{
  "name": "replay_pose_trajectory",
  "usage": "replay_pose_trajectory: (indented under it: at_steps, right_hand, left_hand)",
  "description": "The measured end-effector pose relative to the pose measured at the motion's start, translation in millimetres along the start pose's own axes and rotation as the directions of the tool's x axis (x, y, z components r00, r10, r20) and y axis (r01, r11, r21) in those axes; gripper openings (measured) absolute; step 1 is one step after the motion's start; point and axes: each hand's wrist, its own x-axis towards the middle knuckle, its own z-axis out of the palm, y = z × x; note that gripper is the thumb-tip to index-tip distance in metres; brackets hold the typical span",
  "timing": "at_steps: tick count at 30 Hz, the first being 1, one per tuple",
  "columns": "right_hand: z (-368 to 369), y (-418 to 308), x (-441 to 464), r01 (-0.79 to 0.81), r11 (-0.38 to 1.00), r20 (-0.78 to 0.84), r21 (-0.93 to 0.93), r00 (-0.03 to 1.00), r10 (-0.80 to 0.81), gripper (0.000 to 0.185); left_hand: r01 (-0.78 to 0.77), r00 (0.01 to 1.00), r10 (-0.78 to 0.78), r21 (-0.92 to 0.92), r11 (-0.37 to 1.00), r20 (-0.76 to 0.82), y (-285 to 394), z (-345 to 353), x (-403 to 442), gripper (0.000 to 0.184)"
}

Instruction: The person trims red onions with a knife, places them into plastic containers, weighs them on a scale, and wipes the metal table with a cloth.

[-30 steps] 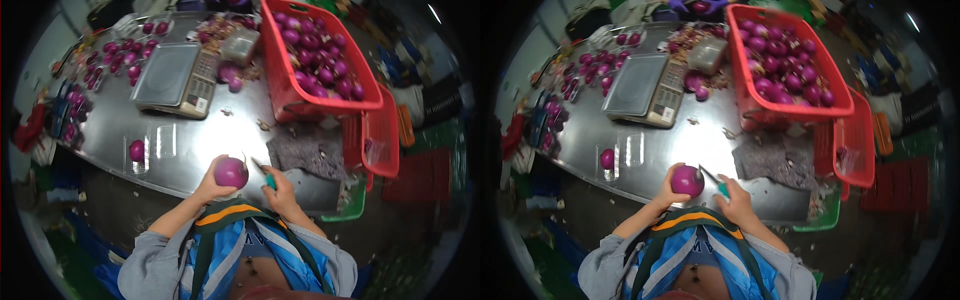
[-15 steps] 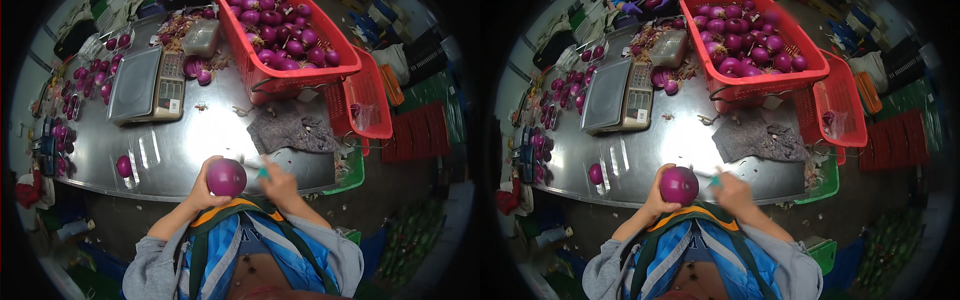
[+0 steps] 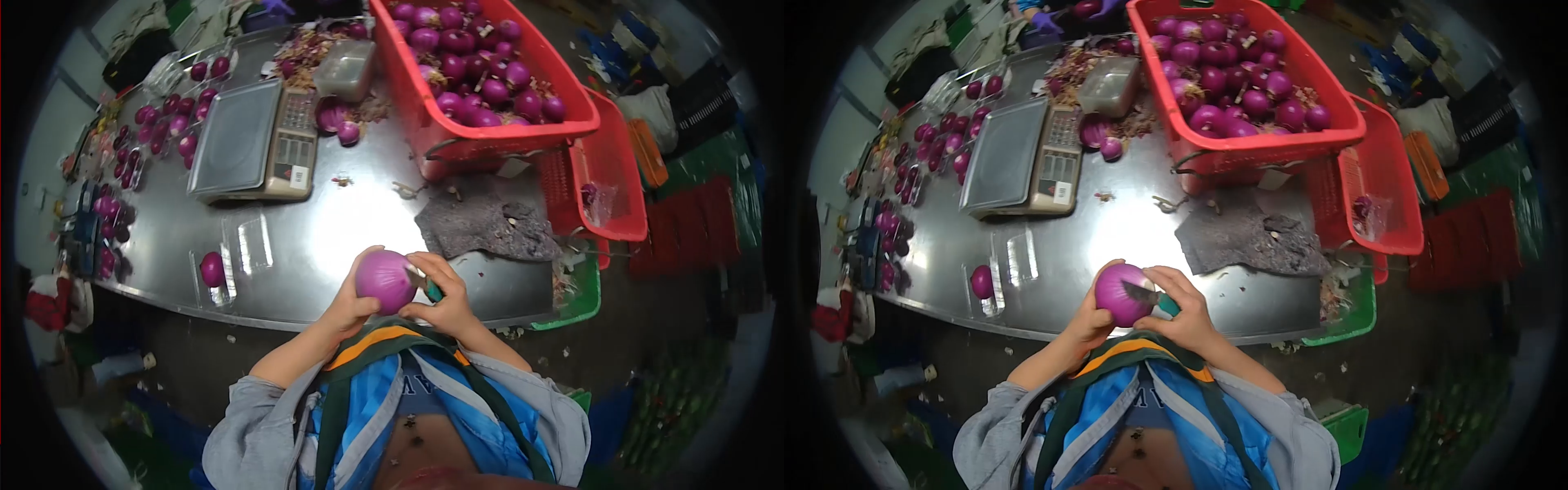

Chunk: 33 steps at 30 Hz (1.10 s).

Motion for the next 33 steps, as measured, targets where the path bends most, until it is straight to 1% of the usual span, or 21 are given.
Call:
replay_pose_trajectory:
  at_steps: [2,4,5,6,7,8,9,10,11,12,14,15,17,21,22,24,26,28,30,32,33]
  right_hand:
    - [4,14,-5,-0.104,0.991,-0.019,-0.082,0.995,0.102,0.041]
    - [3,22,-15,-0.424,0.893,-0.094,0.155,0.893,0.440,0.036]
    - [-1,22,-17,-0.443,0.873,-0.097,0.206,0.878,0.469,0.035]
    - [-7,21,-21,-0.470,0.845,-0.104,0.254,0.856,0.507,0.033]
    - [-15,32,-32,-0.531,0.814,-0.092,0.237,0.822,0.562,0.031]
    - [-18,42,-43,-0.590,0.778,-0.090,0.215,0.781,0.618,0.029]
    - [-16,43,-49,-0.585,0.784,-0.070,0.208,0.791,0.608,0.029]
    - [-14,43,-53,-0.642,0.730,-0.065,0.236,0.739,0.671,0.029]
    - [-11,44,-55,-0.693,0.670,-0.065,0.266,0.681,0.729,0.028]
    - [-7,43,-56,-0.690,0.677,-0.064,0.258,0.687,0.724,0.028]
    - [9,39,-56,-0.679,0.672,-0.019,0.294,0.699,0.715,0.027]
    - [15,36,-54,-0.709,0.635,0.025,0.307,0.673,0.739,0.027]
    - [24,40,-53,-0.703,0.651,0.052,0.286,0.690,0.722,0.028]
    - [37,33,-37,-0.701,0.680,0.100,0.216,0.709,0.698,0.028]
    - [40,33,-35,-0.700,0.683,0.105,0.208,0.711,0.696,0.028]
    - [44,36,-30,-0.678,0.713,0.104,0.180,0.734,0.671,0.028]
    - [47,36,-29,-0.676,0.718,0.122,0.166,0.737,0.665,0.028]
    - [50,35,-28,-0.679,0.716,0.138,0.164,0.734,0.665,0.027]
    - [51,31,-28,-0.699,0.693,0.149,0.174,0.715,0.683,0.027]
    - [52,38,-29,-0.713,0.675,0.151,0.188,0.700,0.698,0.026]
    - [52,40,-29,-0.723,0.663,0.152,0.194,0.689,0.708,0.026]
  left_hand:
    - [-0.007,1.000,0.006,-0.080,0.997,-0.004,1,-14,-2,0.096]
    - [-0.160,0.982,0.160,0.010,0.987,-0.095,6,-57,-12,0.091]
    - [-0.255,0.932,0.290,0.177,0.951,-0.216,18,-90,-16,0.090]
    - [-0.302,0.855,0.412,0.343,0.889,-0.315,38,-125,-22,0.088]
    - [-0.262,0.702,0.500,0.469,0.844,-0.507,62,-152,-30,0.087]
    - [-0.300,0.493,0.611,0.537,0.788,-0.620,82,-192,-33,0.082]
    - [-0.238,0.345,0.659,0.617,0.751,-0.669,107,-216,-43,0.077]
    - [-0.159,0.221,0.735,0.720,0.676,-0.641,125,-240,-53,0.075]
    - [0.013,0.121,0.810,0.817,0.576,-0.573,139,-261,-65,0.076]
    - [0.054,0.057,0.843,0.844,0.533,-0.536,147,-283,-76,0.077]
    - [-0.045,-0.047,0.813,0.814,0.579,-0.580,153,-334,-94,0.078]
    - [-0.048,-0.050,0.808,0.809,0.586,-0.588,154,-339,-100,0.078]
    - [0.085,-0.089,0.754,0.749,0.657,-0.651,161,-347,-110,0.080]
    - [-0.003,-0.128,0.687,0.693,0.721,-0.715,175,-366,-80,0.082]
    - [0.020,-0.116,0.703,0.706,0.708,-0.702,174,-367,-72,0.084]
    - [0.281,-0.075,0.771,0.728,0.625,-0.633,167,-362,-68,0.086]
    - [0.300,-0.043,0.749,0.707,0.641,-0.661,168,-343,-79,0.088]
    - [0.405,0.072,0.665,0.632,0.661,-0.743,165,-330,-97,0.089]
    - [0.473,0.086,0.647,0.602,0.643,-0.758,158,-329,-110,0.089]
    - [0.600,0.105,0.659,0.576,0.555,-0.745,152,-318,-118,0.089]
    - [0.621,0.159,0.675,0.605,0.499,-0.720,148,-299,-118,0.088]
